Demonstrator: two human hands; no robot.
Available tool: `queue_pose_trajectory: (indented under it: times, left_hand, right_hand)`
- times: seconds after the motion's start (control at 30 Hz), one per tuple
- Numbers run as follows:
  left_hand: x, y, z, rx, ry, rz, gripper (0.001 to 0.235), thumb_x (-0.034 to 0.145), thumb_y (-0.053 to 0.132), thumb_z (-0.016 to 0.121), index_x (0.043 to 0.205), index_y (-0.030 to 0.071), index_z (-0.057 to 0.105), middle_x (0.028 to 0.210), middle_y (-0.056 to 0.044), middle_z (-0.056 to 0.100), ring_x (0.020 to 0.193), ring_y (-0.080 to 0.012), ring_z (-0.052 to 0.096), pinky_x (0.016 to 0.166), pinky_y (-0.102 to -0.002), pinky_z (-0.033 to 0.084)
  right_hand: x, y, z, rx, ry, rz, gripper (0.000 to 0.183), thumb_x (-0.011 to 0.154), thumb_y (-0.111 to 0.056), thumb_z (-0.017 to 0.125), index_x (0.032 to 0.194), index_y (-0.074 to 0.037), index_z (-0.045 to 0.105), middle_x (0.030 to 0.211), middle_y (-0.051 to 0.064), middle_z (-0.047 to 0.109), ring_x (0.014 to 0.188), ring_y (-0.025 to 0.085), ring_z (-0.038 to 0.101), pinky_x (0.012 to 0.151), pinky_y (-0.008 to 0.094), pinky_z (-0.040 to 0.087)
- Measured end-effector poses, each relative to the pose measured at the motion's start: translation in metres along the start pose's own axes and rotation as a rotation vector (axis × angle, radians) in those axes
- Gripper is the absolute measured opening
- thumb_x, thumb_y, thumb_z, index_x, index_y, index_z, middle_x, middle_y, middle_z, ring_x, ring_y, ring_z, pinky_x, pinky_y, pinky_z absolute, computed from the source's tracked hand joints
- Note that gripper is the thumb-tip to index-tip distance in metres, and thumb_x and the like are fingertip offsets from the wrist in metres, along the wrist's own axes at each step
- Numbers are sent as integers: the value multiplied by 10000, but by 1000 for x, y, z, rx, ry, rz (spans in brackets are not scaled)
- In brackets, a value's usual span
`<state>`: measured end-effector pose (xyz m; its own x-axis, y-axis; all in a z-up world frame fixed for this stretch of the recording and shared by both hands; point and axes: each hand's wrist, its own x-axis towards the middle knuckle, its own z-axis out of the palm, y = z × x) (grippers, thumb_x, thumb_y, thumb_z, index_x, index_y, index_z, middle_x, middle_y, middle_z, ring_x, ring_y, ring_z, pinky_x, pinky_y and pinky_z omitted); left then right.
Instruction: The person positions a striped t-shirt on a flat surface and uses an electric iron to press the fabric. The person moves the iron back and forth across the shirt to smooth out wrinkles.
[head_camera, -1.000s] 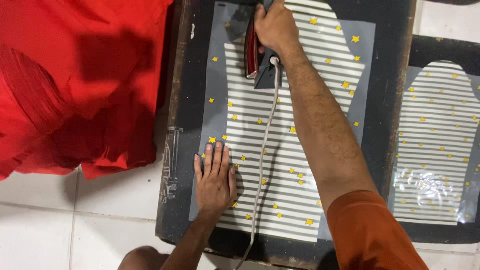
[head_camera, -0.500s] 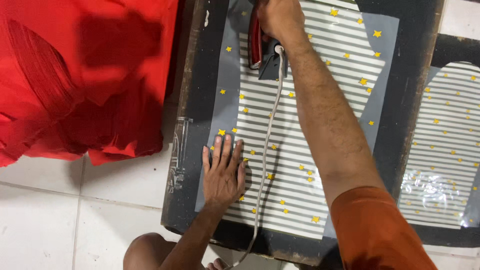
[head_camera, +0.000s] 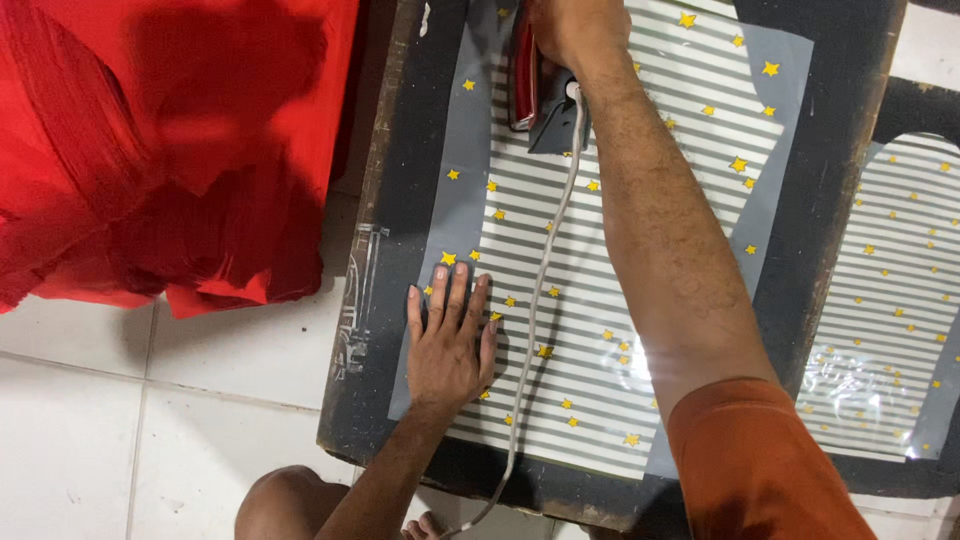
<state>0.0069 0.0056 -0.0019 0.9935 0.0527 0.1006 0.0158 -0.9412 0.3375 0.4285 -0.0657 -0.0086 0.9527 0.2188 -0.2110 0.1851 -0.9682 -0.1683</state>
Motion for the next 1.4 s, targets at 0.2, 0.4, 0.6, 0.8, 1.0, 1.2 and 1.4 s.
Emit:
queue_pose_trajectory:
  times: [0.2, 0.4, 0.6, 0.8, 1.0, 1.2, 1.4]
  left_hand:
    - [0, 1, 1, 41, -18, -2, 634, 1036, 358, 431, 1620, 189, 251, 1692, -82, 251, 1579, -294, 202, 1268, -581, 147]
    - [-1, -1, 2, -3, 26, -4, 619, 1034, 363, 458, 1607, 178, 313, 1681, -77, 280, 1570, -294, 240, 1257, -583, 189]
    - [-3, -3, 5, -23, 37, 3, 638, 1041, 354, 471, 1621, 193, 258, 1689, -67, 259, 1577, -284, 225, 1269, -590, 191]
    - [-1, -2, 0, -22, 55, -1, 591, 1049, 371, 431, 1600, 182, 330, 1673, -72, 299, 1565, -278, 254, 1264, -578, 191]
    - [-2, -2, 4, -39, 35, -7, 584, 1051, 369, 451, 1599, 196, 346, 1681, -50, 281, 1574, -257, 220, 1266, -580, 168]
    - [-1, 1, 0, -59, 10, -14, 582, 1058, 380, 401, 1601, 183, 328, 1680, -91, 287, 1576, -291, 212, 1262, -601, 143]
    - [-2, 0, 4, -47, 38, 8, 566, 1078, 365, 404, 1602, 163, 333, 1676, -98, 282, 1573, -304, 211, 1264, -600, 155]
  right_hand:
    - [-22, -14, -25, 93, 12, 100, 275, 923, -226, 575, 684, -211, 711, 627, -25, 692, 724, 282, 709, 633, 460, 536]
    - [-10, -10, -13, -48, -49, 90, 120, 829, -189, 646, 758, -206, 741, 733, 45, 727, 805, 385, 723, 643, 512, 554]
    - [8, 27, -8, -186, 55, -39, 194, 842, -278, 669, 975, -204, 790, 1006, 174, 761, 934, 505, 713, 629, 605, 590]
    - [14, 113, -8, -205, 92, -24, 274, 963, -219, 527, 1105, -158, 754, 1013, 159, 763, 903, 516, 705, 624, 647, 564]
    - [23, 197, 8, -237, 28, -30, 342, 1031, -119, 388, 922, -82, 711, 499, -45, 643, 647, 231, 730, 490, 463, 505]
    - [20, 318, 33, -688, 440, -306, 225, 991, -127, 478, 1115, -65, 655, 866, 277, 721, 640, 457, 686, 440, 507, 517]
    - [-12, 270, 36, -178, 536, -175, 443, 1165, -339, 476, 1132, 96, 551, 964, 333, 662, 807, 518, 655, 707, 559, 501]
